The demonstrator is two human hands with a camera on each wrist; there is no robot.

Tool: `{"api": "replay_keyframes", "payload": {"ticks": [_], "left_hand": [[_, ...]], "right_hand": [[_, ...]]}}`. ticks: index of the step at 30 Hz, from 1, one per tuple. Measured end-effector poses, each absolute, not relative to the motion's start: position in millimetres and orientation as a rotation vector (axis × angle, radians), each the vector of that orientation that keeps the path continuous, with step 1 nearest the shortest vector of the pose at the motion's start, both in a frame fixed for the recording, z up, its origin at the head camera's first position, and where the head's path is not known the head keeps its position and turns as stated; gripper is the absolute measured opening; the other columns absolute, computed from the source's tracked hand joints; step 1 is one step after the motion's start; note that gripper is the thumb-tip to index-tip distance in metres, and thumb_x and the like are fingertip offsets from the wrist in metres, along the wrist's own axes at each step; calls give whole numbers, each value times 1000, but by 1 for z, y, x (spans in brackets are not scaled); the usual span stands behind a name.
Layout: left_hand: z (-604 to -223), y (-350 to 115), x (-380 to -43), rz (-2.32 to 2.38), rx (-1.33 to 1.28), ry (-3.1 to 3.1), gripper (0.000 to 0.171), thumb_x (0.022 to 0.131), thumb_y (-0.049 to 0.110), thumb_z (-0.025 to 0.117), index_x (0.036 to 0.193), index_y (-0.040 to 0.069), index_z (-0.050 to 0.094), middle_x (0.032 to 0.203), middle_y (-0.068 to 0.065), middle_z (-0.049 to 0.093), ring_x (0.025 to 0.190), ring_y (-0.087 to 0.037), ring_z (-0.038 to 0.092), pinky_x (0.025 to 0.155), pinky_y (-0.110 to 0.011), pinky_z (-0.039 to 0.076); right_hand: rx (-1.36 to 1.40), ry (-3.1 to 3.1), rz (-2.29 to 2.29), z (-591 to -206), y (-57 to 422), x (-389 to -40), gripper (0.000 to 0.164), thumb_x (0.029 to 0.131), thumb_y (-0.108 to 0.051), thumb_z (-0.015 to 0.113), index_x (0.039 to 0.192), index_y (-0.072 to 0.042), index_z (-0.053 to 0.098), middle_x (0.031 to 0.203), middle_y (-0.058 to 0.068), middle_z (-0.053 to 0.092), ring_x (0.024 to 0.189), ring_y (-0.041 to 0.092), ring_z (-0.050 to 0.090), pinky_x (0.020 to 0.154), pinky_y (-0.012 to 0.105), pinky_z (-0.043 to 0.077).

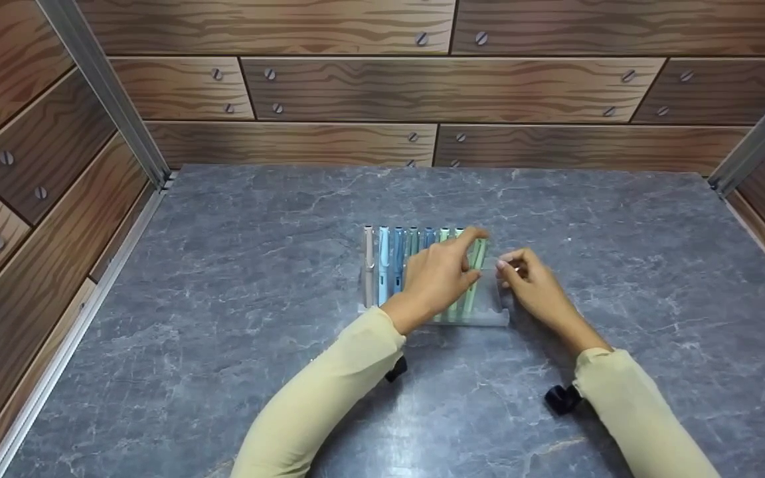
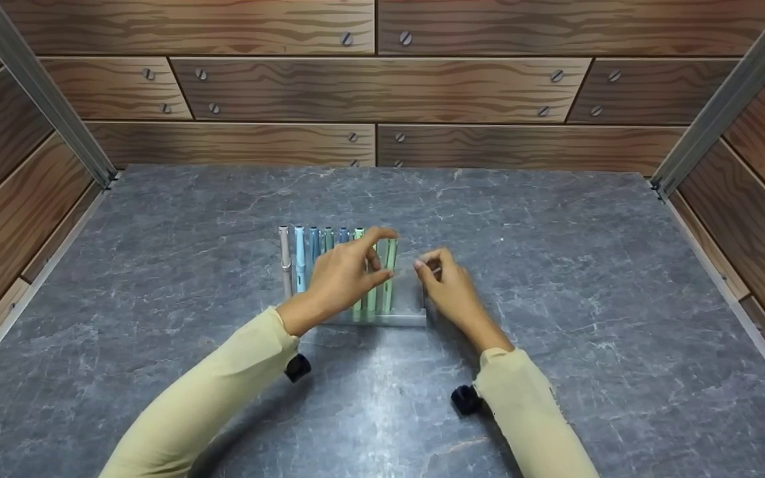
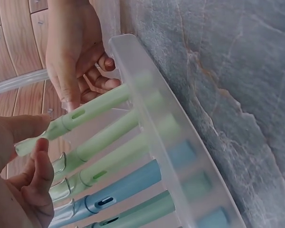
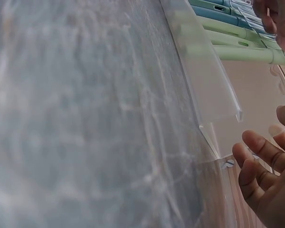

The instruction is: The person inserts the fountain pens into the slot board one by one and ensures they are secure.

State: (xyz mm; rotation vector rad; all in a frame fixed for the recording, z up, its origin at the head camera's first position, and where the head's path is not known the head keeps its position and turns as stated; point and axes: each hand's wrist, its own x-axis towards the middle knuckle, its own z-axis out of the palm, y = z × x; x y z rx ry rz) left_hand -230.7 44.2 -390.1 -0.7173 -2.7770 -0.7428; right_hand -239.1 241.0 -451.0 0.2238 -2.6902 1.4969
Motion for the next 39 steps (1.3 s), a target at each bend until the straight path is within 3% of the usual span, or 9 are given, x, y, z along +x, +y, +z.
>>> {"api": "replay_keyframes", "payload": {"ticks": [4,8,18,32,39], "left_hand": [[-390,45,-231,-713,-671,-2809,52,89,33,69,136,36,47,57,8,47,42,-5,34,37,-20,25],[-390,46,-231,-659,-626,-2834,52,90,36,67,137,36,46,51,7,35,41,-6,25,36,-20,20],[-391,46,-234,-599,-563,-2851,55,90,38,66,140,37,44,49,7,34,41,-7,27,37,-21,20],[-390,41,-233,-643,-583,-2847,59,91,38,65,144,35,40,48,7,32,40,-7,25,37,-21,18],[-390,38,-231,-663,-627,-2834,60,89,39,67,143,33,42,49,8,34,40,-7,26,37,-21,19]], "right_hand": [[225,-2691,1491,-452,241,-239,26,102,-20,48,113,3,49,104,19,61,92,23,63,77,24,53],[223,-2704,1465,-452,242,-239,28,102,-23,48,113,3,49,103,19,62,90,22,63,76,22,52],[221,-2699,1459,-449,243,-238,28,101,-23,50,114,2,50,101,21,64,83,18,62,74,19,50],[209,-2729,1462,-451,243,-240,33,102,-27,47,119,1,49,107,21,63,90,21,63,77,20,50],[221,-2709,1453,-450,245,-237,33,101,-24,49,123,2,51,103,21,64,83,18,62,74,19,49]]}}
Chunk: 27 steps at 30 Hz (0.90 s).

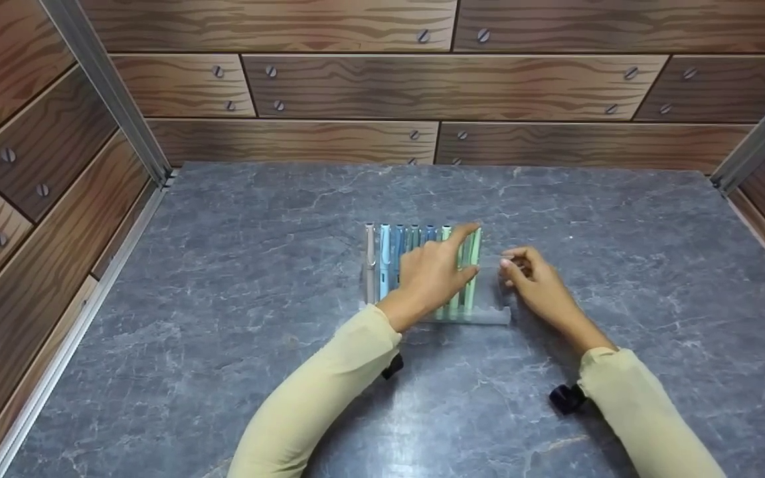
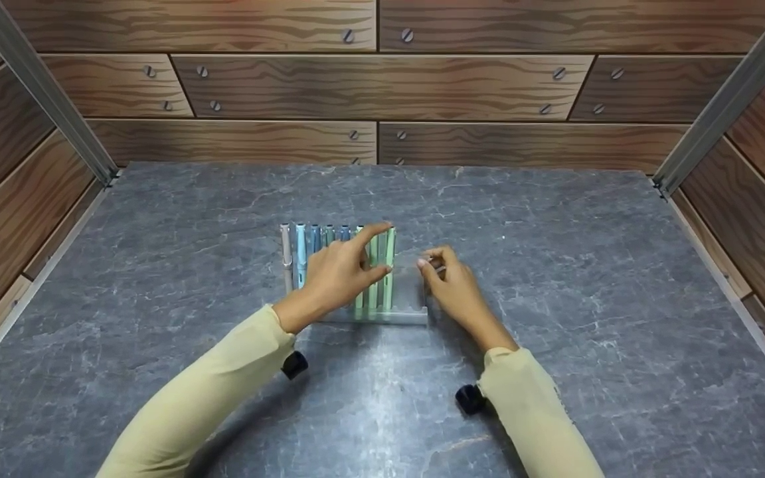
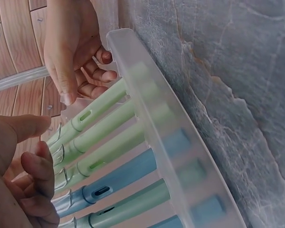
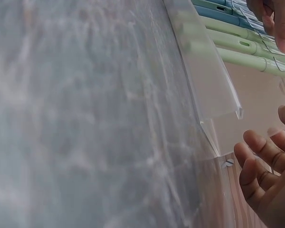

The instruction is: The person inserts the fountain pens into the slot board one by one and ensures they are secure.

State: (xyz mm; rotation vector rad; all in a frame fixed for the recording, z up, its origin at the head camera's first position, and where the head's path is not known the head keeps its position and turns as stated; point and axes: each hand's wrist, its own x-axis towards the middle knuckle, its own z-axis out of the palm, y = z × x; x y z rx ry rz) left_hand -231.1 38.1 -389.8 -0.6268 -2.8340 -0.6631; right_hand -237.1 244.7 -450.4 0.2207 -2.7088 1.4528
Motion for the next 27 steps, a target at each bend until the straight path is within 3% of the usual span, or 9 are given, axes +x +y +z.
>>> {"api": "replay_keyframes", "payload": {"ticks": [7,13,19,27], "left_hand": [[-390,35,-230,-709,-630,-2804,53,90,40,66,139,32,48,50,9,41,39,-5,27,37,-20,20],[-388,28,-229,-715,-632,-2693,44,88,44,66,129,29,58,63,8,55,51,-5,41,41,-19,26],[-386,18,-227,-655,-642,-2578,38,87,50,64,118,27,65,88,6,64,79,-11,54,64,-23,40],[-379,6,-225,-730,-634,-2589,46,86,58,60,119,26,65,104,3,62,97,-15,53,82,-32,36]], "right_hand": [[206,-2746,1320,-449,250,-235,40,101,-30,49,128,-2,53,107,18,64,90,16,60,79,19,46],[226,-2706,1234,-445,250,-233,40,98,-27,54,127,1,55,112,21,60,101,29,58,90,37,44],[241,-2660,1229,-439,250,-232,38,99,-24,54,126,2,55,124,24,54,116,38,50,96,51,39],[279,-2632,1249,-431,251,-230,39,101,-23,50,131,1,53,130,24,53,121,38,49,99,55,39]]}}
